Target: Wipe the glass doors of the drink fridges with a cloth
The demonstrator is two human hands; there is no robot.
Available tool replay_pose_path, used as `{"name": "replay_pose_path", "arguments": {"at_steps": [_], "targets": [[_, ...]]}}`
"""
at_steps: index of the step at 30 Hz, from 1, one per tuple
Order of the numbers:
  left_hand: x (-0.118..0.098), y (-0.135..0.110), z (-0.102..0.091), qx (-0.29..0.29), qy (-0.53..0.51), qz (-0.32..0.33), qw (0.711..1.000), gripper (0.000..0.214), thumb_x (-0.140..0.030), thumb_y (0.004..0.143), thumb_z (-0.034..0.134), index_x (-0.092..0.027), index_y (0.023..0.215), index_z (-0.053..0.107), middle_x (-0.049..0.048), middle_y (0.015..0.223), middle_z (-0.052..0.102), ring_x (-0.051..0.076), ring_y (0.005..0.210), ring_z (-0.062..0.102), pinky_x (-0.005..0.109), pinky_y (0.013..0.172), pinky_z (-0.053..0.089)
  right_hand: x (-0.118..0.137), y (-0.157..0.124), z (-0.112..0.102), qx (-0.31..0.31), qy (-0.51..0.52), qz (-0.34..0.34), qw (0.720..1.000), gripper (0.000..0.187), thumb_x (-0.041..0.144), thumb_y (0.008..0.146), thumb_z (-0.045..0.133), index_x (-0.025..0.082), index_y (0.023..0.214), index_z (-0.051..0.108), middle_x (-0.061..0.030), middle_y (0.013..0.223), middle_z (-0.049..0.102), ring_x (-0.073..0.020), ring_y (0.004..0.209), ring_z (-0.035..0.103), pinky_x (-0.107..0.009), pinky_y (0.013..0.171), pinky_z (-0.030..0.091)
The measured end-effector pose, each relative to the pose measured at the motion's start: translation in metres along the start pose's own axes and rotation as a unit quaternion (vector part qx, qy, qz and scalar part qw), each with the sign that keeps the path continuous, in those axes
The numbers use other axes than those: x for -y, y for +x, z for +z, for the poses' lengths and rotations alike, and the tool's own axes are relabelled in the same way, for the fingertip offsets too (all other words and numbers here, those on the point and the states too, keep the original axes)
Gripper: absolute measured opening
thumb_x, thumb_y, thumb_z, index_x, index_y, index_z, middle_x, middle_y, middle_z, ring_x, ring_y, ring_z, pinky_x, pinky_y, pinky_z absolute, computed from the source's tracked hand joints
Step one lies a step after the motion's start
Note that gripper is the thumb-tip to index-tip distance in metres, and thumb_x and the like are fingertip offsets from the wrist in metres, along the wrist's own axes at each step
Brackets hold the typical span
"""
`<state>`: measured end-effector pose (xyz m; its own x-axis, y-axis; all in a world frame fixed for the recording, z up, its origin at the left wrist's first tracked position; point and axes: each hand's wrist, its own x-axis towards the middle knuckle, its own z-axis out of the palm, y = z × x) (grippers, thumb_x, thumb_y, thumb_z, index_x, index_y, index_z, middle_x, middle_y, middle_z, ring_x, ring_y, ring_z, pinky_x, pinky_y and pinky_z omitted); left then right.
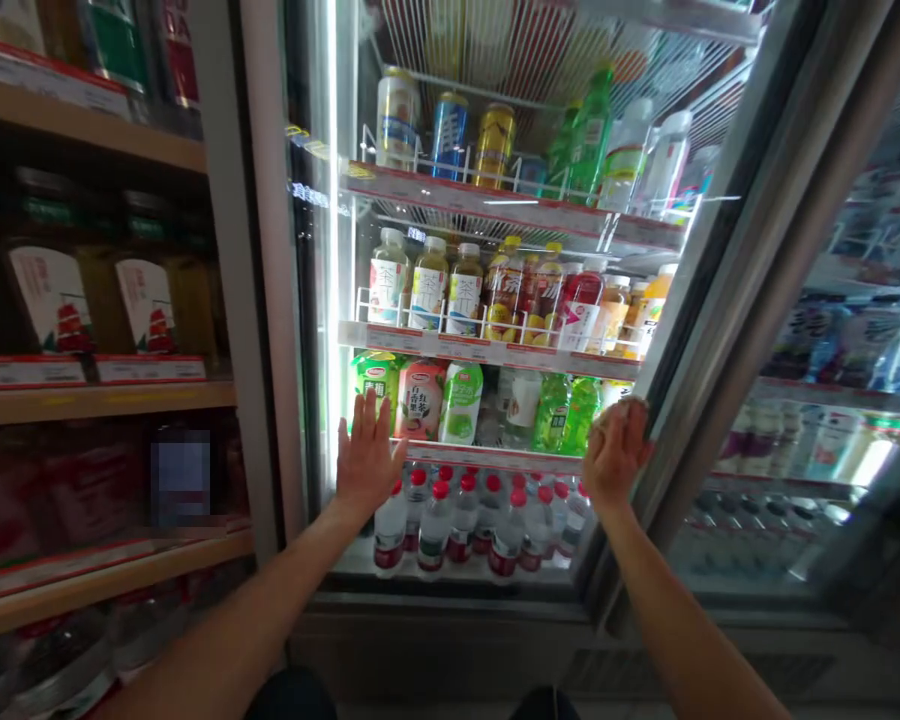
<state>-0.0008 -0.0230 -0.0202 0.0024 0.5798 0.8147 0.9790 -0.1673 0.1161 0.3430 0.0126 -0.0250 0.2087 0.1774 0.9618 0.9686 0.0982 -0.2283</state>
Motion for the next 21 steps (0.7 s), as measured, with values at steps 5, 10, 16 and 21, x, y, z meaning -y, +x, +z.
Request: {"name": "replay_pose_path", "arguments": {"at_steps": [5, 10, 16, 21], "targets": [[-0.004, -0.001, 0.002, -0.008, -0.005, -0.005, 1.0, 0.063, -0.036, 0.089, 0.04, -0.009, 0.143, 0.024, 0.0189, 0.151, 0.019, 0.031, 0.142, 0.012, 0.054, 0.11, 0.022, 0.029, -0.002, 0.004, -0.017, 0.011, 0.018, 1.0, 0.049, 0.028, 0.092, 0.035, 0.015, 0.139, 0.036, -0.0224, 0.145, 0.034, -0.0317, 0.139, 0.024, -0.06, 0.103, 0.027], [-0.003, -0.001, -0.004, 0.01, 0.015, -0.003, 1.0, 0.057, -0.035, 0.09, 0.038, -0.007, 0.139, 0.032, 0.0196, 0.151, 0.02, 0.031, 0.141, 0.016, 0.054, 0.11, 0.022, 0.058, -0.012, 0.003, 0.067, 0.048, -0.192, 0.978, 0.042, 0.025, 0.09, 0.04, 0.024, 0.132, 0.046, -0.012, 0.142, 0.043, -0.0239, 0.14, 0.023, -0.053, 0.11, 0.021], [-0.004, -0.003, -0.002, 0.016, 0.008, -0.007, 1.0, 0.059, -0.035, 0.089, 0.041, -0.008, 0.14, 0.031, 0.0174, 0.151, 0.019, 0.03, 0.141, 0.015, 0.053, 0.111, 0.021, -0.003, 0.021, -0.008, -0.017, -0.001, 0.082, 0.996, 0.053, 0.031, 0.09, 0.032, 0.009, 0.138, 0.037, -0.0276, 0.143, 0.035, -0.0363, 0.133, 0.033, -0.065, 0.096, 0.032], [-0.005, -0.008, 0.001, 0.018, 0.012, -0.004, 1.0, 0.059, -0.034, 0.088, 0.042, -0.009, 0.14, 0.032, 0.0171, 0.151, 0.019, 0.03, 0.141, 0.016, 0.053, 0.111, 0.021, 0.046, -0.006, -0.001, 0.03, 0.018, -0.051, 0.998, 0.048, 0.027, 0.09, 0.037, 0.017, 0.137, 0.039, -0.0199, 0.144, 0.037, -0.0303, 0.139, 0.026, -0.059, 0.104, 0.027]]}}
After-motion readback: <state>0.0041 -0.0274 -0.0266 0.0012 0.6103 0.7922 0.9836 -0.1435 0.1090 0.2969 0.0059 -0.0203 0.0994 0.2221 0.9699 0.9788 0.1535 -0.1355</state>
